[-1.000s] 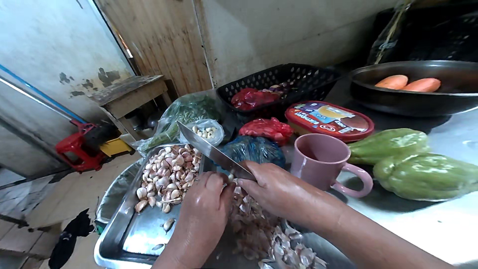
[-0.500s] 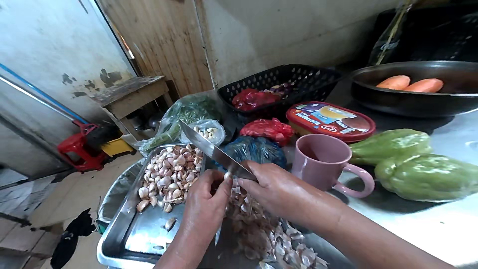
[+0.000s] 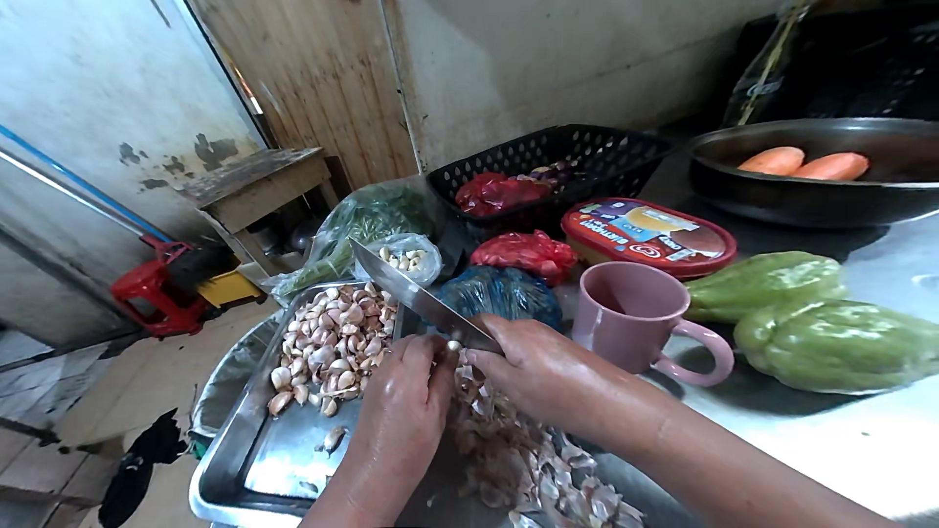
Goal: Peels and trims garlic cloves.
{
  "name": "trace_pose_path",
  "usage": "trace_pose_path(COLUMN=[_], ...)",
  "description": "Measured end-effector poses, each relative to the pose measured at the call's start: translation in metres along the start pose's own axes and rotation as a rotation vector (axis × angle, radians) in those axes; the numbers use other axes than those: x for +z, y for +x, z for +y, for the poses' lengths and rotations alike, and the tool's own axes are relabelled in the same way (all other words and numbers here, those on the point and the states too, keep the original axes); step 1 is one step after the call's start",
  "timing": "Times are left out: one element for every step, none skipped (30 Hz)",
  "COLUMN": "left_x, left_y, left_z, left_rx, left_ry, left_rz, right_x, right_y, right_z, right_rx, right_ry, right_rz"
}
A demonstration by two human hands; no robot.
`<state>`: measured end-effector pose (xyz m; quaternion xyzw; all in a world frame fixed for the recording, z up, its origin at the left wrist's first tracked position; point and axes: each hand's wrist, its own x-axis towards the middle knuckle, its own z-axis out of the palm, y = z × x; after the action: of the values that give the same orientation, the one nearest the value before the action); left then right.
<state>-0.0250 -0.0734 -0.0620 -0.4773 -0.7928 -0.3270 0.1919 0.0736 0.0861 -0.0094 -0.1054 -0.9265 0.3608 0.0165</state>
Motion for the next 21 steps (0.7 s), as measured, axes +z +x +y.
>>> trace_pose_path(left_x=[-0.002, -0.003, -0.005, -0.008, -0.012, -0.016, -0.019, -0.021, -0.021, -0.021, -0.021, -0.021, -0.021, -0.022, -0.023, -0.024, -0.024, -0.024, -0.023, -0.023, -0.023], left_y=[0.001, 0.003, 0.004, 0.005, 0.007, 0.010, 0.013, 0.016, 0.017, 0.017, 0.017, 0.016, 0.017, 0.018, 0.018, 0.019, 0.019, 0.018, 0.017, 0.017, 0.016], left_z=[0.001, 0.002, 0.003, 0.005, 0.007, 0.011, 0.012, 0.013, 0.012, 0.011, 0.011, 0.011, 0.011, 0.011, 0.011, 0.011, 0.010, 0.008, 0.007, 0.006, 0.005], left_rx=[-0.054, -0.106, -0.155, -0.208, -0.277, -0.367, -0.460, -0.538, -0.592, -0.627, -0.648, -0.664, -0.680, -0.695, -0.701, -0.697, -0.687, -0.675, -0.663, -0.653, -0.648], left_ry=[-0.006, -0.020, -0.045, -0.086, -0.147, -0.233, -0.341, -0.460, -0.587, -0.698, -0.782, -0.834, -0.858, -0.866, -0.862, -0.850, -0.839, -0.826, -0.813, -0.798, -0.783], left_rz=[-0.030, -0.050, -0.068, -0.094, -0.141, -0.212, -0.283, -0.332, -0.355, -0.355, -0.341, -0.323, -0.313, -0.316, -0.322, -0.331, -0.341, -0.352, -0.362, -0.375, -0.383], right_x=[0.000, -0.001, -0.001, -0.002, -0.002, 0.000, 0.001, 0.002, 0.001, 0.001, 0.000, -0.001, -0.002, -0.002, -0.002, -0.001, 0.000, 0.000, 0.000, 0.000, 0.000], right_y=[-0.001, -0.002, -0.002, -0.003, -0.003, -0.003, -0.003, -0.003, -0.003, -0.003, -0.002, -0.001, -0.001, 0.000, 0.000, -0.001, -0.001, -0.001, -0.001, -0.001, -0.001], right_z=[0.000, -0.001, -0.003, -0.005, -0.005, -0.004, -0.002, -0.001, -0.002, -0.003, -0.005, -0.007, -0.008, -0.008, -0.007, -0.005, -0.003, -0.002, -0.001, -0.001, -0.001], right_rx=[-0.002, -0.003, -0.006, -0.003, -0.011, -0.037, -0.061, -0.081, -0.082, -0.074, -0.050, -0.027, -0.003, 0.006, 0.004, -0.007, -0.020, -0.023, -0.022, -0.027, -0.030], right_ry=[-0.012, -0.037, -0.068, -0.099, -0.127, -0.158, -0.175, -0.180, -0.173, -0.163, -0.149, -0.140, -0.130, -0.120, -0.110, -0.098, -0.087, -0.074, -0.057, -0.048, -0.046], right_rz=[0.016, 0.023, 0.021, 0.001, -0.009, 0.004, 0.017, 0.027, 0.014, -0.009, -0.045, -0.075, -0.099, -0.107, -0.101, -0.077, -0.046, -0.027, -0.019, -0.009, -0.006])
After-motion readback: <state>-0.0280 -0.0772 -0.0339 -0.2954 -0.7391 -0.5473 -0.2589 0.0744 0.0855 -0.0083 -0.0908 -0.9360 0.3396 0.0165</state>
